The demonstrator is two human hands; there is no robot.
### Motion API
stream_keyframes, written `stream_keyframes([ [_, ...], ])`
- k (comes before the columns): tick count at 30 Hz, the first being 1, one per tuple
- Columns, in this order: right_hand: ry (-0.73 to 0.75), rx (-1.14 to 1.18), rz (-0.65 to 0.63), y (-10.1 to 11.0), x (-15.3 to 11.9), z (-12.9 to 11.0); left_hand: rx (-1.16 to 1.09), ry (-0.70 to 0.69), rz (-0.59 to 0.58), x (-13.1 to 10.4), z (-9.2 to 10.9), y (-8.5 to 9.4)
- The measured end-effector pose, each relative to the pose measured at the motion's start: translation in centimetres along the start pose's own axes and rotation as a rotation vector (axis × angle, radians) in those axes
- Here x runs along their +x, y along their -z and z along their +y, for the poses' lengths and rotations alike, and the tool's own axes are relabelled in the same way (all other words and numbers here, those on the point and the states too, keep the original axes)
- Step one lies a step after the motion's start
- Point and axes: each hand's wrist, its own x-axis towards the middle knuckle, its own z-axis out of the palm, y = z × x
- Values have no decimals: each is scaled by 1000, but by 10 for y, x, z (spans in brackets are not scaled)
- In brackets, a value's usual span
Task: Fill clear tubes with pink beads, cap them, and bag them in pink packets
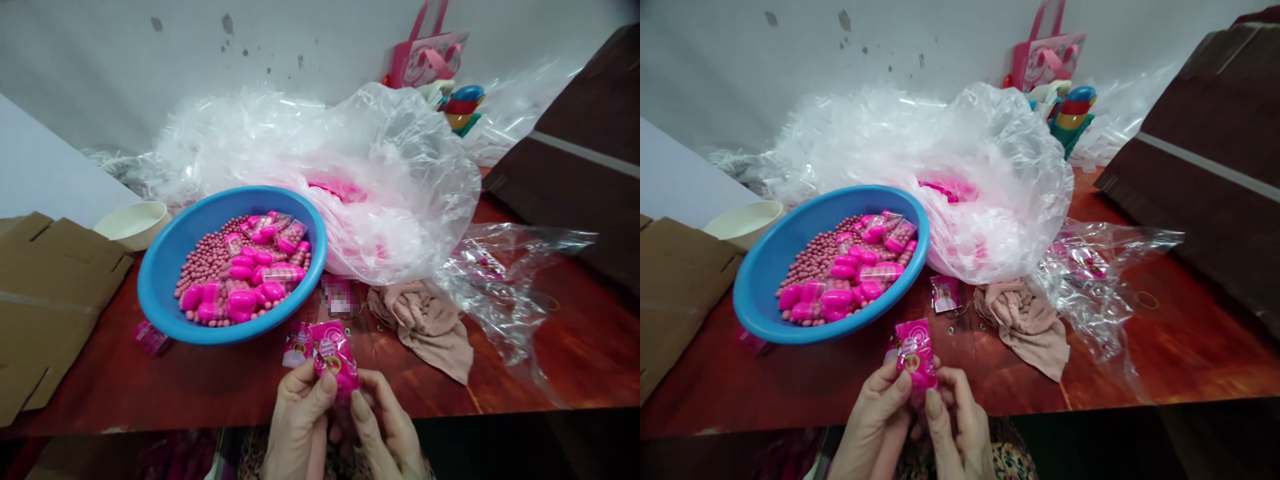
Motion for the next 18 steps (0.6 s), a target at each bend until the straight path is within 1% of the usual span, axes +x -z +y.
stream_keyframes([
  [2,-81,86,9,-2,3,-3,12,-16,21,1,-1,1],
  [5,-184,146,-26,0,5,-6,20,-147,82,0,3,1],
  [7,-223,167,-40,4,5,-6,62,-227,138,0,6,1],
  [10,-209,111,19,11,2,-3,180,-295,197,-1,8,5],
  [13,-134,-8,79,17,0,2,328,-357,229,0,11,10],
  [15,-93,-67,81,21,-1,4,409,-352,199,1,15,14],
  [18,-60,-115,51,27,-3,8,479,-330,63,3,25,17],
])
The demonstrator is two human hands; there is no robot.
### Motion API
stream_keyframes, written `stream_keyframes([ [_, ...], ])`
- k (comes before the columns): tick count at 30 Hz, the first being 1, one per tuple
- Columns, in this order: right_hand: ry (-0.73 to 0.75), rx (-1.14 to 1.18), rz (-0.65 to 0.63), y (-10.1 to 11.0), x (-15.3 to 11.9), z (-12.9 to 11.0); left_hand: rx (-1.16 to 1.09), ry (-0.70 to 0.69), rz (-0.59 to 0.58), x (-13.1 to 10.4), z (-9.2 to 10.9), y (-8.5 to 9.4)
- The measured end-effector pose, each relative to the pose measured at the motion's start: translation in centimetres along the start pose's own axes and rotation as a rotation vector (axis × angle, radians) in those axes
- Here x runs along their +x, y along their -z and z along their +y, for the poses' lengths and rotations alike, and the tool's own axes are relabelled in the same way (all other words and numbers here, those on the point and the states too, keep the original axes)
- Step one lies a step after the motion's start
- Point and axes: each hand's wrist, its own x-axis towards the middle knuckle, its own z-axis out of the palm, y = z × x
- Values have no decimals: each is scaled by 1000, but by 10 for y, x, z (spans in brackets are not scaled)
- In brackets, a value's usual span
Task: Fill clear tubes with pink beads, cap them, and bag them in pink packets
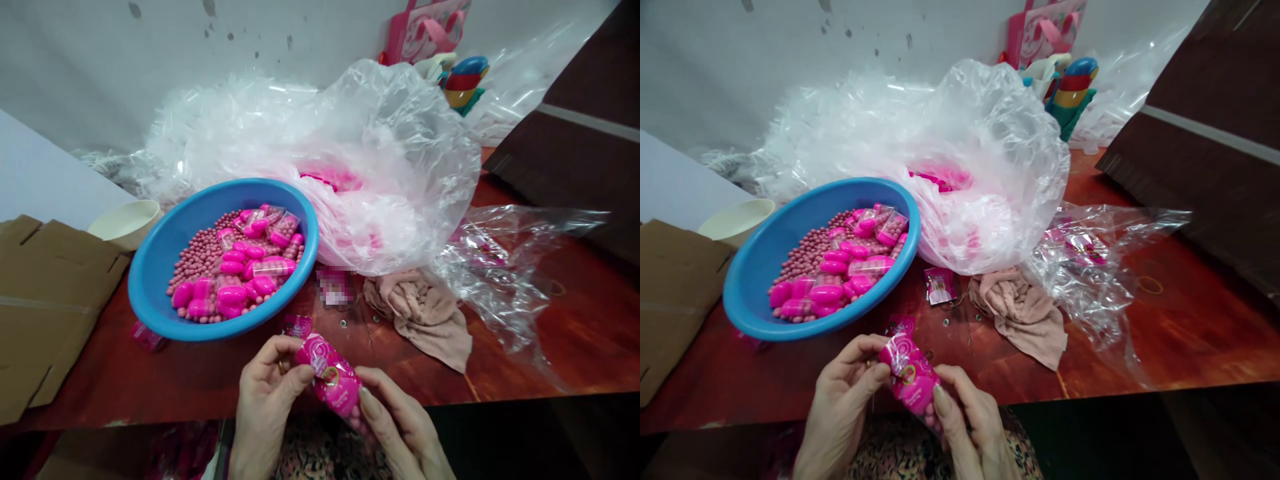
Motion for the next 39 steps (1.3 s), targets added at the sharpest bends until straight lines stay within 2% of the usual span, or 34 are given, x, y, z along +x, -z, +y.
stream_keyframes([
  [2,7,-15,-32,2,-1,3,10,-24,-76,3,5,3],
  [5,-21,-14,-60,4,-2,7,8,-5,-111,5,9,6],
  [9,64,-31,-84,4,6,4,39,37,-163,2,8,8],
  [15,6,-58,-298,3,20,-7,61,-27,-204,-2,9,8],
  [18,-3,-49,-341,-2,19,-6,63,-31,-204,-1,8,6],
  [23,43,-26,-267,-11,16,-3,-149,-82,-34,-2,-1,1],
  [26,54,-7,-188,-12,17,-4,-290,-9,93,-8,-10,-6],
  [31,144,38,-118,-14,13,-9,-357,260,60,-21,-23,-22],
  [35,18,24,10,-20,4,-12,-332,235,138,-22,-26,-27],
  [39,-35,-160,122,-22,-1,-14,-310,239,114,-23,-28,-30],
])
